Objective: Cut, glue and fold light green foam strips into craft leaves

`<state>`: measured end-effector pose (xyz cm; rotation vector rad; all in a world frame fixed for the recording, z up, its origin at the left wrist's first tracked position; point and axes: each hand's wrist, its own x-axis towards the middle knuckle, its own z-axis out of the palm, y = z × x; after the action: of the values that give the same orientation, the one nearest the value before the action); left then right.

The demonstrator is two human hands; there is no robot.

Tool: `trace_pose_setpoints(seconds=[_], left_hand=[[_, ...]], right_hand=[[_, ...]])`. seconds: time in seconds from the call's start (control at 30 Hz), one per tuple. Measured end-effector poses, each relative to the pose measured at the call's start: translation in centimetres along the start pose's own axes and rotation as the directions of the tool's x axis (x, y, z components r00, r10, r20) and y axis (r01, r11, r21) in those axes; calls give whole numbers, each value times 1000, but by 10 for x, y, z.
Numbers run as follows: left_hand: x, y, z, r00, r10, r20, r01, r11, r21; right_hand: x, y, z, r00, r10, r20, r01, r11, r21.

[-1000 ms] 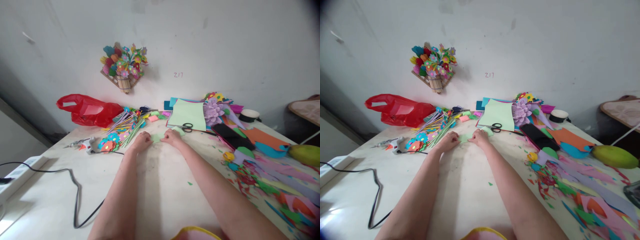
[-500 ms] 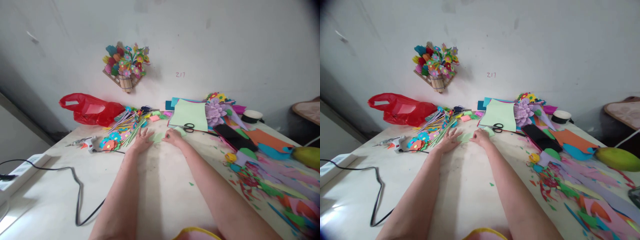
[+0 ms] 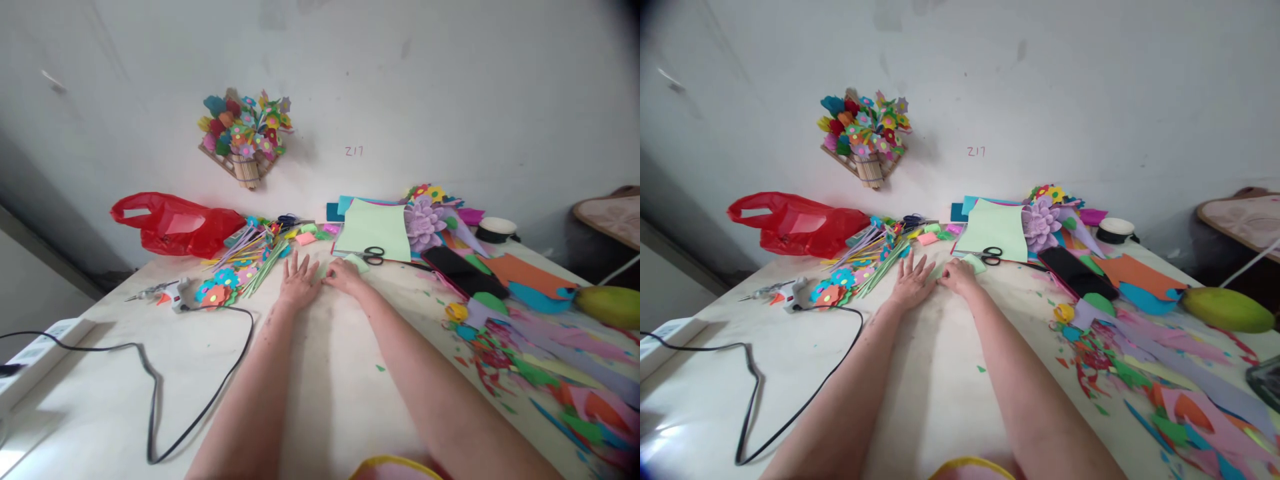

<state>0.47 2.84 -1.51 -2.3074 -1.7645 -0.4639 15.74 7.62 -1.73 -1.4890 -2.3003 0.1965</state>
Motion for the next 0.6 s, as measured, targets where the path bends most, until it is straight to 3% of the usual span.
trace_pose_setpoints(seconds=[0.33,0.6], left_hand=[[-1,6,4,991,-85,103,75,993,94],[4,5,0,892,-267,366,249,964,95]], right_hand=[[0,-1,-2,999,-17,46,19,999,-50],[-1,-1,-2,999,-1,48,2,1000,-28]])
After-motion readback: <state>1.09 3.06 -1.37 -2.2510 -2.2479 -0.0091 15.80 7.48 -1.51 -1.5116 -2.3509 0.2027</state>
